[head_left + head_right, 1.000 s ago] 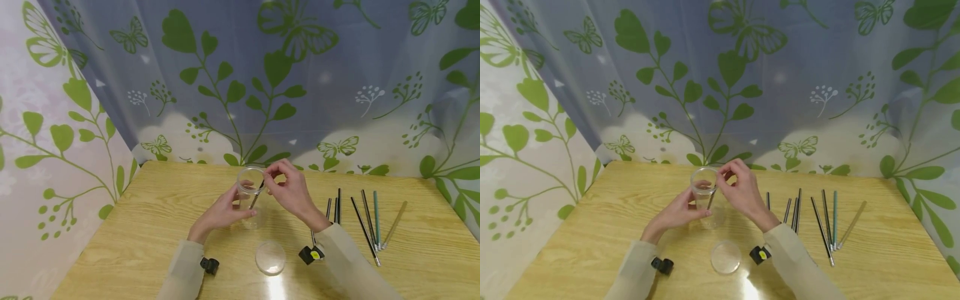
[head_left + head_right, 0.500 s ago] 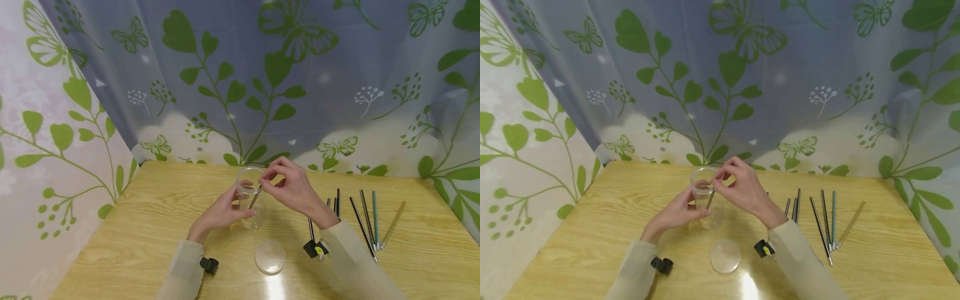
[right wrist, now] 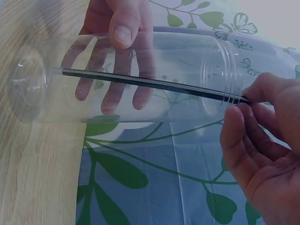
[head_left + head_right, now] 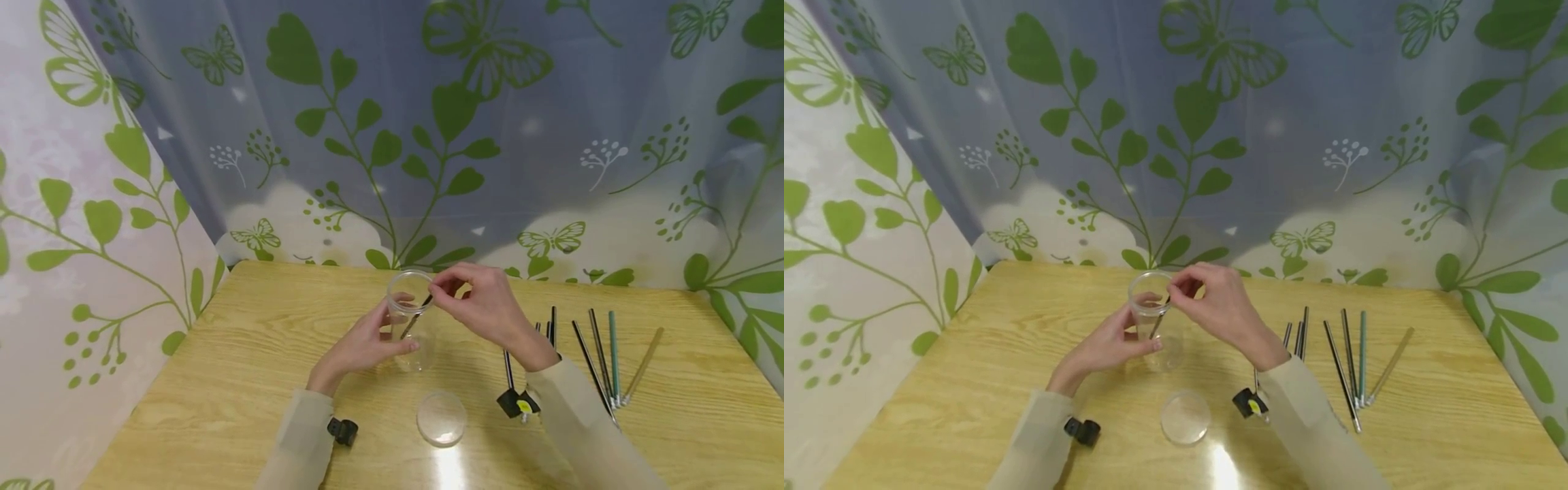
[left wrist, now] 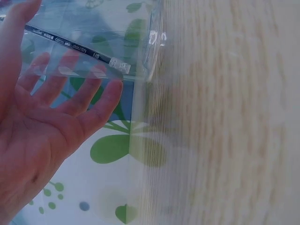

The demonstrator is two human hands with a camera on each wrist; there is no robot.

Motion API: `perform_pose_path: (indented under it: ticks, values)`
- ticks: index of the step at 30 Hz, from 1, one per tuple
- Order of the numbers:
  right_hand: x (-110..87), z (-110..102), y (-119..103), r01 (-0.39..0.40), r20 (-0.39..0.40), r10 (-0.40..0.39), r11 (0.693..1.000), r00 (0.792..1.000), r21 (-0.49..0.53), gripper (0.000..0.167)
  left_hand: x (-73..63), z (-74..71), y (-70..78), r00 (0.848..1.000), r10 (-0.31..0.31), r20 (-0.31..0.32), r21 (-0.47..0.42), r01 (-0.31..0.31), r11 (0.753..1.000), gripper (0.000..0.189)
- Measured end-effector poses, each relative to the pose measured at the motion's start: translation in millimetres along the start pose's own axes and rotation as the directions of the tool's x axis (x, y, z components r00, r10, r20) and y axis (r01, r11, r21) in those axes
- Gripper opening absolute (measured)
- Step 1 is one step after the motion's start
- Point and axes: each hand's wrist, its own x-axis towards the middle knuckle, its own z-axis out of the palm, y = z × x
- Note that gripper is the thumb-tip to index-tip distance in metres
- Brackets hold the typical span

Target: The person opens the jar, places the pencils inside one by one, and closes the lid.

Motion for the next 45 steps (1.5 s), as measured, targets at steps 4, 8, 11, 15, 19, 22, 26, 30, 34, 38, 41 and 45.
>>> perform_pose_path:
  ticks: [4,8,11,15,19,22,26,30,34,38,41,45]
  values:
    - [0.4,-0.8,0.6,-0.043,0.024,0.042,0.999,0.999,0.012,0.006,1.1,-1.6,-0.4,1.0,-0.006,-0.001,0.006,0.006,1.0,0.069]
    - [0.2,-0.3,4.1,-0.051,0.04,0.05,0.998,0.998,0.023,0.007,2.0,-3.1,-0.7,1.0,-0.004,-0.001,0.009,0.004,1.0,0.07]
    - [-1.9,-2.1,6.3,-0.065,0.049,0.063,0.997,0.997,0.035,0.01,2.5,-3.5,-1.1,1.0,-0.007,0.002,0.008,0.007,1.0,0.071]
    - [-9.5,-8.4,12.7,-0.093,0.035,0.092,0.994,0.995,0.052,0.015,2.9,-2.1,-0.7,1.0,-0.002,0.006,0.003,0.002,1.0,0.073]
    - [-21.4,-16.0,26.4,-0.108,0.004,0.107,0.993,0.994,0.038,0.016,2.3,-1.2,0.0,1.0,-0.001,0.004,0.002,0.001,1.0,0.072]
    - [-31.6,-20.8,38.1,-0.149,0.004,0.149,0.989,0.989,0.008,0.016,0.9,-1.5,0.2,1.0,-0.005,0.001,0.002,0.005,1.0,0.071]
    - [-43.9,-24.1,52.4,-0.222,0.023,0.223,0.975,0.975,-0.019,0.017,-0.5,-1.7,0.5,1.0,-0.008,0.001,0.003,0.008,1.0,0.071]
    - [-54.8,-24.1,64.9,-0.279,0.031,0.28,0.959,0.959,-0.044,0.021,-0.6,-1.4,0.6,1.0,-0.004,0.0,0.002,0.004,1.0,0.071]
    - [-63.8,-22.8,75.6,-0.341,0.031,0.344,0.938,0.939,-0.067,0.025,-0.2,-1.0,0.4,1.0,0.001,0.003,-0.001,-0.001,1.0,0.071]
    - [-70.3,-19.8,84.7,-0.401,0.03,0.405,0.912,0.914,-0.089,0.031,0.3,-0.7,-0.6,1.0,0.002,0.0,0.003,-0.002,1.0,0.071]
    - [-74.3,-17.1,90.3,-0.436,0.032,0.443,0.892,0.896,-0.118,0.033,0.2,-0.5,-1.5,1.0,0.002,-0.004,0.009,-0.002,1.0,0.071]
    - [-78.1,-13.6,97.3,-0.497,0.074,0.512,0.853,0.856,-0.157,0.035,0.1,-0.1,-2.1,1.0,0.003,-0.004,0.013,-0.003,1.0,0.07]
